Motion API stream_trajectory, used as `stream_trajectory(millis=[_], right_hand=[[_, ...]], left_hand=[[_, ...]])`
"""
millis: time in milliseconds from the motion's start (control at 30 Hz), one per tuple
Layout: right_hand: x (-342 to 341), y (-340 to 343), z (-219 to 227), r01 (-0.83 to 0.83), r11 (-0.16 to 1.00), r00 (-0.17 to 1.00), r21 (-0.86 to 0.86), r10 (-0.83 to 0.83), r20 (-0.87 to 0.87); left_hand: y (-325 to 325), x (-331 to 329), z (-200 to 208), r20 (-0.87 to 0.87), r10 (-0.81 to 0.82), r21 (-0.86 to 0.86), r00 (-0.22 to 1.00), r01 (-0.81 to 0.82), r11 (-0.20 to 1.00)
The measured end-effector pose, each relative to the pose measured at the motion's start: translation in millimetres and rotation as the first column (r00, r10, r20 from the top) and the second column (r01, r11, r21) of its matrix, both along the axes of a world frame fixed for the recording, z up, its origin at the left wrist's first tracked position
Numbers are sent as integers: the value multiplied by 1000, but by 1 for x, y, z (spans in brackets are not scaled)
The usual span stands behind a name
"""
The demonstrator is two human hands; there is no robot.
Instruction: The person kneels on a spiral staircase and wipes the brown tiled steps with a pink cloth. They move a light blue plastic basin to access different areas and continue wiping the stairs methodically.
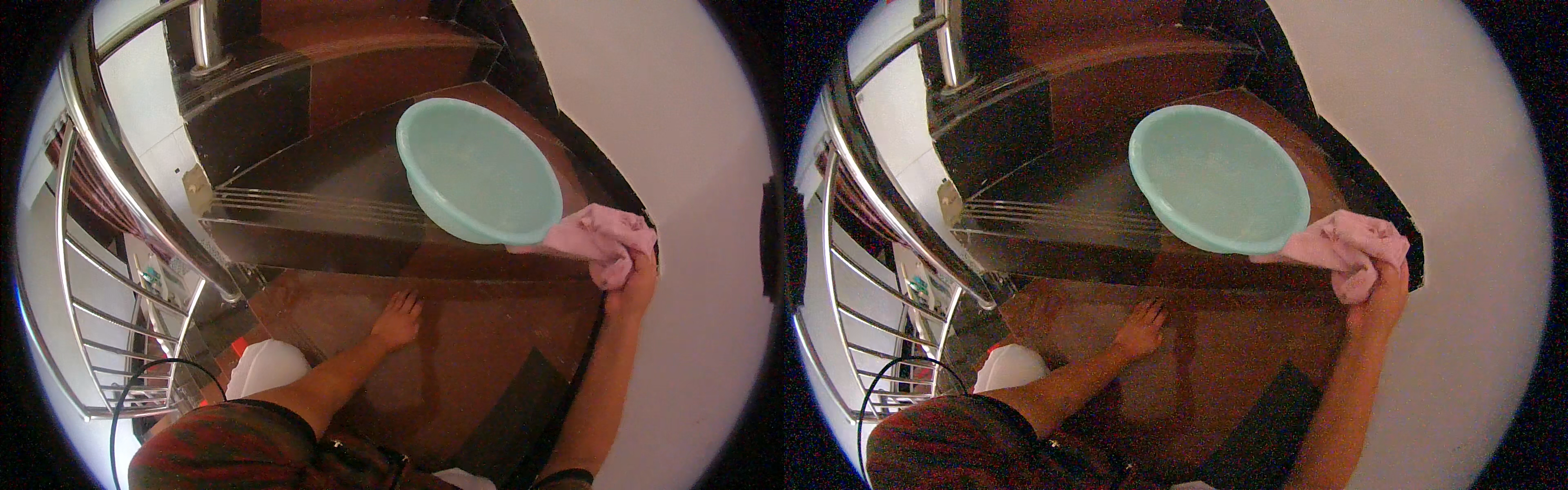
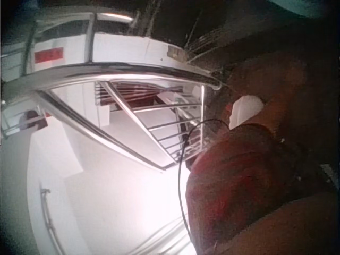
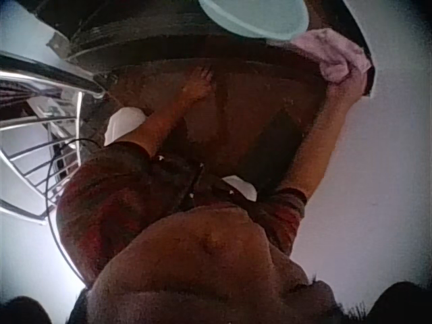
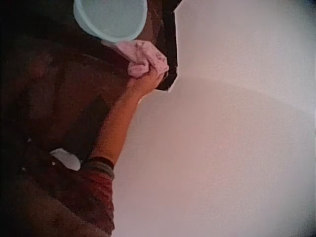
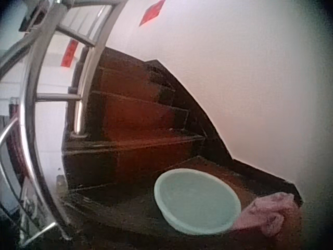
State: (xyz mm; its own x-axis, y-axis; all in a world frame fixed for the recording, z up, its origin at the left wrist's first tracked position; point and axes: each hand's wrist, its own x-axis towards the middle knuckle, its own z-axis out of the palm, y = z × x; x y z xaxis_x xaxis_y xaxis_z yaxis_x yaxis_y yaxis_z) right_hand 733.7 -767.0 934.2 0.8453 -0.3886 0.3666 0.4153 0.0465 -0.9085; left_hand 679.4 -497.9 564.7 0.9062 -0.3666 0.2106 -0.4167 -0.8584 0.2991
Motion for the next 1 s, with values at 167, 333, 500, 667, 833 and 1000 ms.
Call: stream_trajectory(millis=[167,333,500,667,833,1000], right_hand=[[-10,-13,-62,46,998,997,-42,-48,-60],[-38,-32,-206,106,901,976,-421,-175,-130],[-123,21,-331,-482,85,867,-872,-96,-488],[-162,90,-334,-365,154,926,-918,-40,-375],[-165,76,-325,-460,25,877,-888,168,-450],[-129,-35,-343,-320,115,935,-941,-125,-333]], left_hand=[[-5,3,-9,30,16,-92,999,-13,996],[-9,2,-4,-114,60,-93,992,-71,993],[-8,1,2,-116,83,-133,990,-98,986],[-3,3,18,-45,62,-55,997,-64,996],[-2,11,18,-151,42,-50,988,-50,998],[-4,10,3,48,50,-83,998,-46,996]])
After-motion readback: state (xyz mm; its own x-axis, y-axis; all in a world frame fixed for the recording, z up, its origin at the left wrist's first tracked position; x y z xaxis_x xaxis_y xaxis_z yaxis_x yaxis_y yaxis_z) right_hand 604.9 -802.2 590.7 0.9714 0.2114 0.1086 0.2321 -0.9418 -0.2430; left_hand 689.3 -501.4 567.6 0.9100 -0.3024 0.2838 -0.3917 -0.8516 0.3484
